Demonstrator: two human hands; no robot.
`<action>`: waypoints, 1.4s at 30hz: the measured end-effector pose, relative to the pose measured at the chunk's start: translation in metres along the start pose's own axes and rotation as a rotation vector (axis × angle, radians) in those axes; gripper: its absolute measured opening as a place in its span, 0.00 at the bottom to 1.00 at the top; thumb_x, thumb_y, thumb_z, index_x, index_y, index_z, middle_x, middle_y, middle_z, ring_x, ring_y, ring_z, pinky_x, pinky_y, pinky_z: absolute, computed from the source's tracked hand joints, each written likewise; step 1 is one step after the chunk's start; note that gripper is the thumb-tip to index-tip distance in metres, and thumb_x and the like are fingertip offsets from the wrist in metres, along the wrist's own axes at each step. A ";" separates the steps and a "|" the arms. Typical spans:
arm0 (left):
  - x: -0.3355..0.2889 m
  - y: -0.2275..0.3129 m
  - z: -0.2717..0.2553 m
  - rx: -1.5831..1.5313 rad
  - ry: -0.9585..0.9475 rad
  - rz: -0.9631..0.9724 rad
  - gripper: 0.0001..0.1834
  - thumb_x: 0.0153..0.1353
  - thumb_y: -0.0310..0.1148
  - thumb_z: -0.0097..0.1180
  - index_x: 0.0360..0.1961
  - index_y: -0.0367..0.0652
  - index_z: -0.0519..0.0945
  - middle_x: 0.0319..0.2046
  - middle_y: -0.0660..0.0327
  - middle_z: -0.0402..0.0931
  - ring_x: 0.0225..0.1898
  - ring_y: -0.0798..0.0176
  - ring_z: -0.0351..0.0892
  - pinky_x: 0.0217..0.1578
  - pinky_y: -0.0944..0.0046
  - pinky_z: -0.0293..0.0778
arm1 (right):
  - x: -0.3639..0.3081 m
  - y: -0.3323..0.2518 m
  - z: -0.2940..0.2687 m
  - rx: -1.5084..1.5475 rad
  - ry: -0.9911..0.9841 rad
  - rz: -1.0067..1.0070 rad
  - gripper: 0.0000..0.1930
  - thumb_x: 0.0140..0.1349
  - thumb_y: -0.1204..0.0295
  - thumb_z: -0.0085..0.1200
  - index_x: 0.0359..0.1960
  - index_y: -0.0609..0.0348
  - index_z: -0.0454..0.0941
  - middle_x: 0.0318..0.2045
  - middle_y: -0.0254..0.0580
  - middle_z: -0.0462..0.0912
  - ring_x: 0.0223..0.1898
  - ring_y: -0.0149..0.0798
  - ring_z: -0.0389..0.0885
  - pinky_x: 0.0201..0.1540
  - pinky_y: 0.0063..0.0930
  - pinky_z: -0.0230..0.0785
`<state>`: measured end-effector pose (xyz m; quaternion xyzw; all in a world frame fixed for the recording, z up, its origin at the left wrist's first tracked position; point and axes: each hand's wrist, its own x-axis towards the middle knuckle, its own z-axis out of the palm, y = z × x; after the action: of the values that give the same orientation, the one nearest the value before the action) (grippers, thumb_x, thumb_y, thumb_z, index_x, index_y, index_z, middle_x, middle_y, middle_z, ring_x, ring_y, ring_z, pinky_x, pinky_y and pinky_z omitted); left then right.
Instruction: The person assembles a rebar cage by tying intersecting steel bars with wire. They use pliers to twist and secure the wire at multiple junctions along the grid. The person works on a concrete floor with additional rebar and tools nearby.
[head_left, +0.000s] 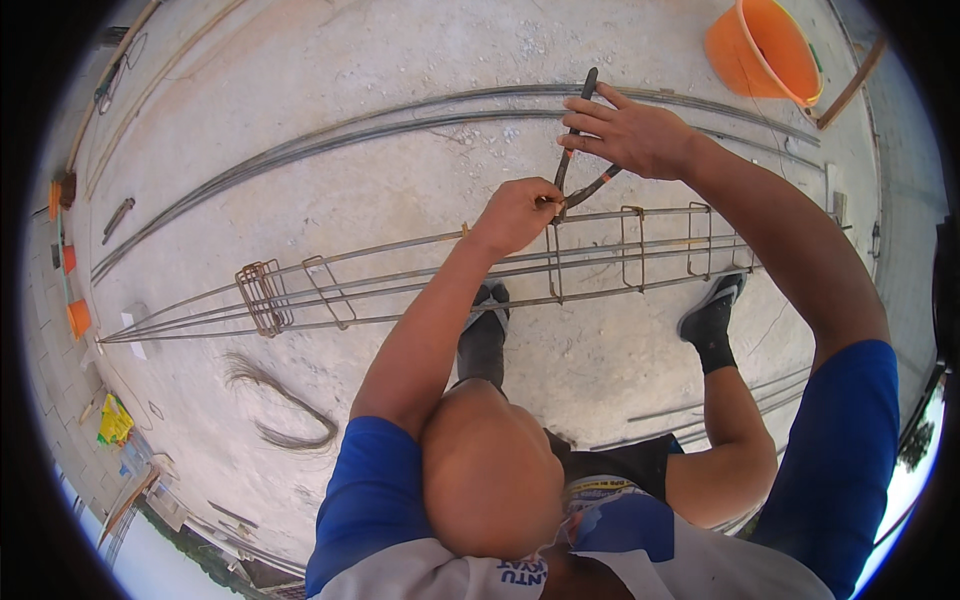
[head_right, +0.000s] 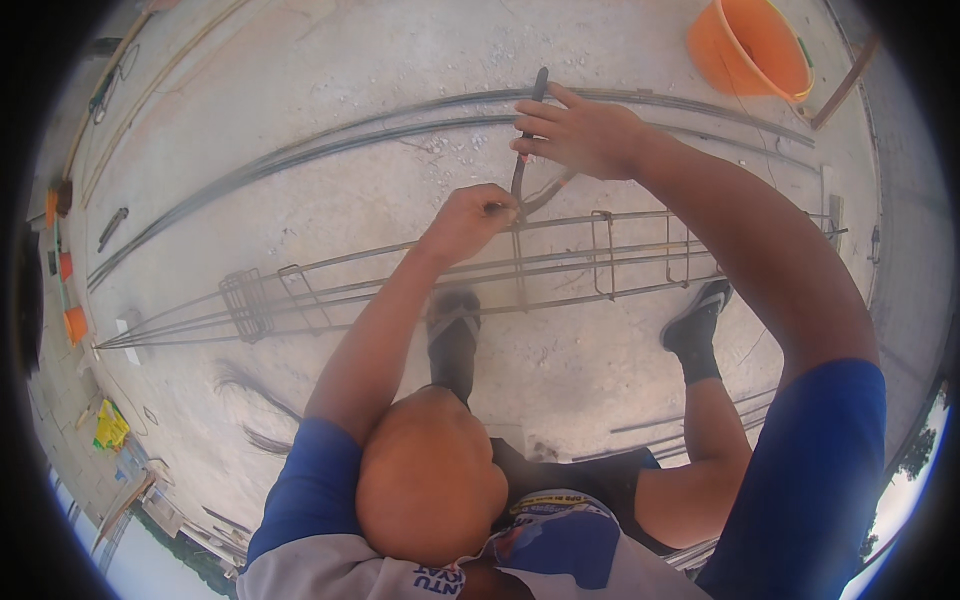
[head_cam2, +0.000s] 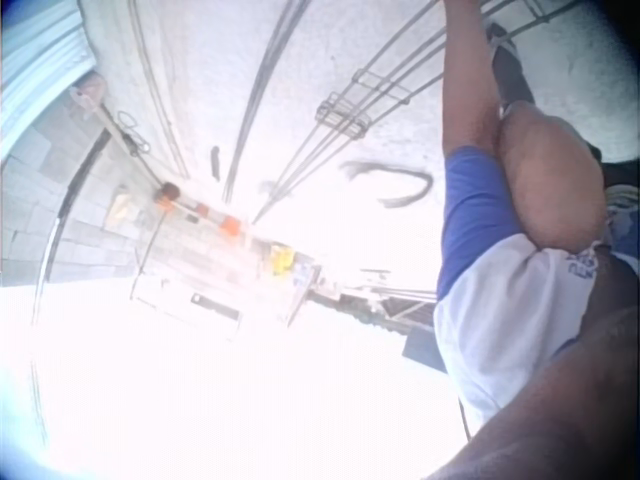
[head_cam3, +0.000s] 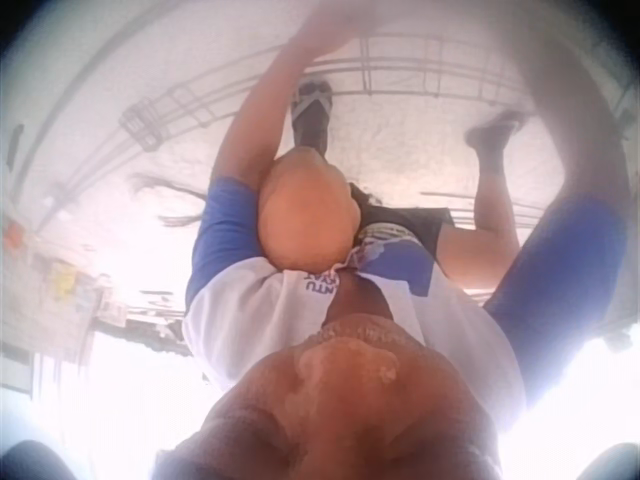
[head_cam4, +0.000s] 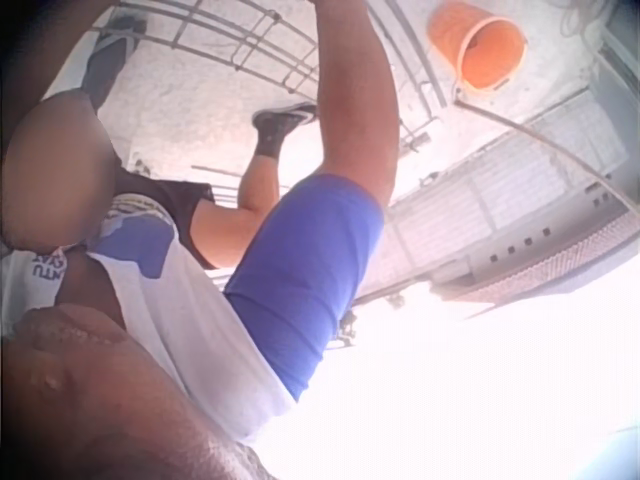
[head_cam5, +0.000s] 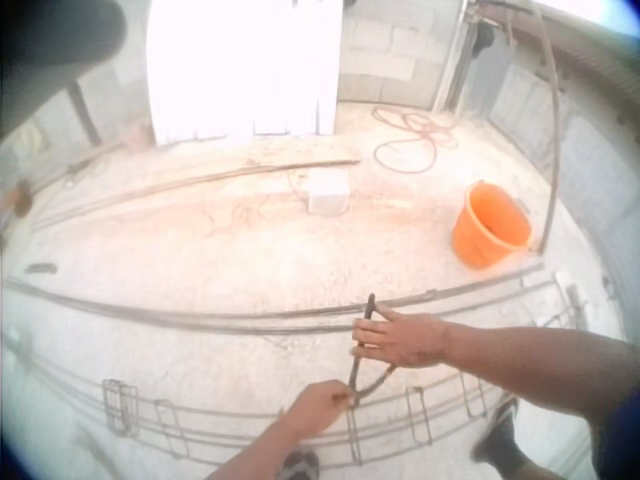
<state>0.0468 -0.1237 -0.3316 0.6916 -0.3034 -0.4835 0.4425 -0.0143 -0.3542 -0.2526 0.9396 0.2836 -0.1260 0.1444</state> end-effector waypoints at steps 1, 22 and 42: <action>0.000 -0.002 0.000 -0.026 -0.003 -0.018 0.09 0.59 0.29 0.57 0.38 0.35 0.82 0.33 0.58 0.82 0.35 0.68 0.77 0.40 0.66 0.73 | 0.004 -0.001 -0.002 0.049 -0.082 0.020 0.24 0.61 0.66 0.53 0.60 0.48 0.69 0.58 0.35 0.70 0.65 0.35 0.61 0.64 0.41 0.55; 0.053 0.011 0.051 -0.051 0.024 -0.064 0.20 0.55 0.45 0.64 0.36 0.37 0.80 0.24 0.56 0.76 0.29 0.59 0.75 0.34 0.59 0.71 | 0.027 -0.014 -0.066 0.116 -0.570 0.343 0.05 0.51 0.70 0.63 0.30 0.52 0.83 0.29 0.34 0.82 0.44 0.41 0.81 0.55 0.52 0.66; 0.036 0.056 0.080 -0.016 0.231 0.021 0.31 0.51 0.43 0.66 0.51 0.35 0.72 0.44 0.51 0.78 0.47 0.54 0.79 0.45 0.58 0.72 | 0.020 -0.008 -0.076 0.250 -0.685 0.309 0.04 0.46 0.72 0.63 0.25 0.51 0.84 0.23 0.37 0.84 0.29 0.39 0.84 0.30 0.32 0.75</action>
<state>-0.0149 -0.2038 -0.3065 0.7359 -0.2538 -0.3982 0.4853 0.0094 -0.3118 -0.1898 0.8851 0.0569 -0.4425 0.1324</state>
